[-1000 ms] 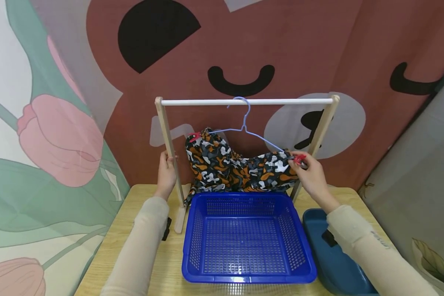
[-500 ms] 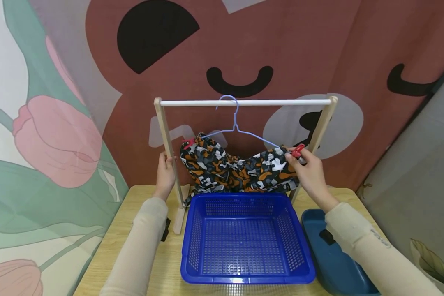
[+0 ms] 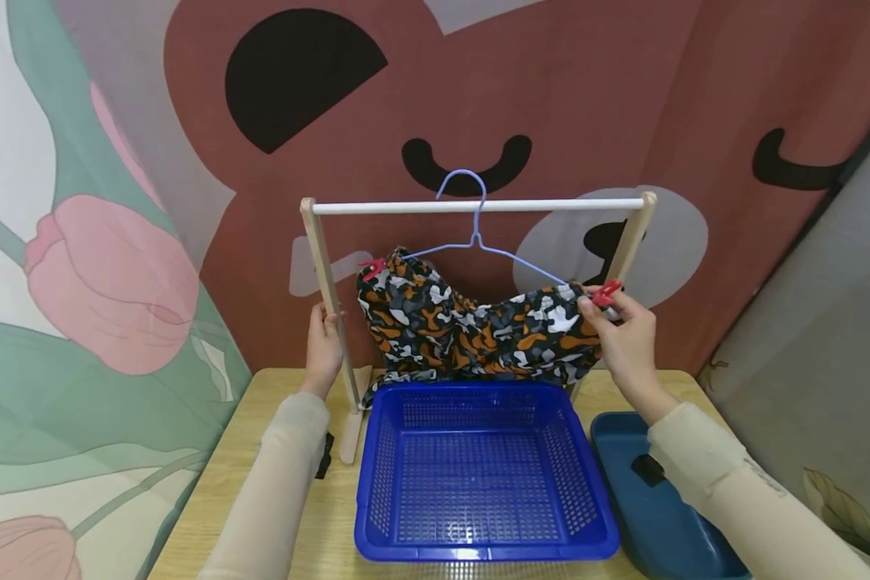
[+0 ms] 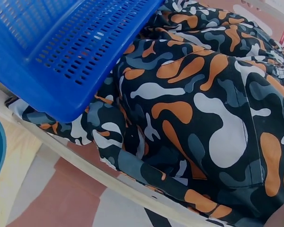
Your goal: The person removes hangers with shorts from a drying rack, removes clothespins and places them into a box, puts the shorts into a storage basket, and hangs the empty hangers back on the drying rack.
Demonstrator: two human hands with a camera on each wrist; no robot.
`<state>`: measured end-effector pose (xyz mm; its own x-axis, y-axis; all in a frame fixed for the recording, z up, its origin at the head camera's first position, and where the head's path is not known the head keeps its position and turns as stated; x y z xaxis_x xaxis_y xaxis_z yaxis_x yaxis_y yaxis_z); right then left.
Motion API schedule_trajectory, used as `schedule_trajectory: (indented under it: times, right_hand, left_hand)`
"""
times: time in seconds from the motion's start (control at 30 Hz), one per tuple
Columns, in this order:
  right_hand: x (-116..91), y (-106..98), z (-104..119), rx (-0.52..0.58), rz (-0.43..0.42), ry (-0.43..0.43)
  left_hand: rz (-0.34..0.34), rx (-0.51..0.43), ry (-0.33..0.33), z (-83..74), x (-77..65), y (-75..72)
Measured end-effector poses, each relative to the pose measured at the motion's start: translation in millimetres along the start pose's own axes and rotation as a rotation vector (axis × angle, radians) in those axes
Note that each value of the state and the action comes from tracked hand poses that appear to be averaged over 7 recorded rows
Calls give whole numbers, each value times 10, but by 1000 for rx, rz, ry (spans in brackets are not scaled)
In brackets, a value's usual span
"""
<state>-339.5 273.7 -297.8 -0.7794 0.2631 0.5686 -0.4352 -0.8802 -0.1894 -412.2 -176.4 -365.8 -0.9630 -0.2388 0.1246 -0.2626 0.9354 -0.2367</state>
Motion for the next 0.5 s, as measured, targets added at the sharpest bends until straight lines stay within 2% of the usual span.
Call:
schedule_trajectory:
  times: [0.2, 0.37, 0.5]
  right_hand:
    - [-75, -128, 29, 42, -53, -32]
    - [-203, -228, 4, 28, -78, -21]
    - [-296, -303, -11, 31, -92, -47]
  left_hand:
    - [2, -2, 10, -3, 5, 1]
    - [2, 2, 11, 8, -4, 3]
    - [-6, -6, 20, -2, -13, 5]
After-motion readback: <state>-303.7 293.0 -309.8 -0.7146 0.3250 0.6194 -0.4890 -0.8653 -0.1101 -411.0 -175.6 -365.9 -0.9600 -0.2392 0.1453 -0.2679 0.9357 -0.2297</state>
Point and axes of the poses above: each hand's wrist, its own x-axis towards the middle knuckle, its own y-axis out of the palm, z = x × y, the point moved 8 cm from there along x, towards the middle knuckle, and after that the axes turned 5 degrees about -y, right-handed, at the moved point
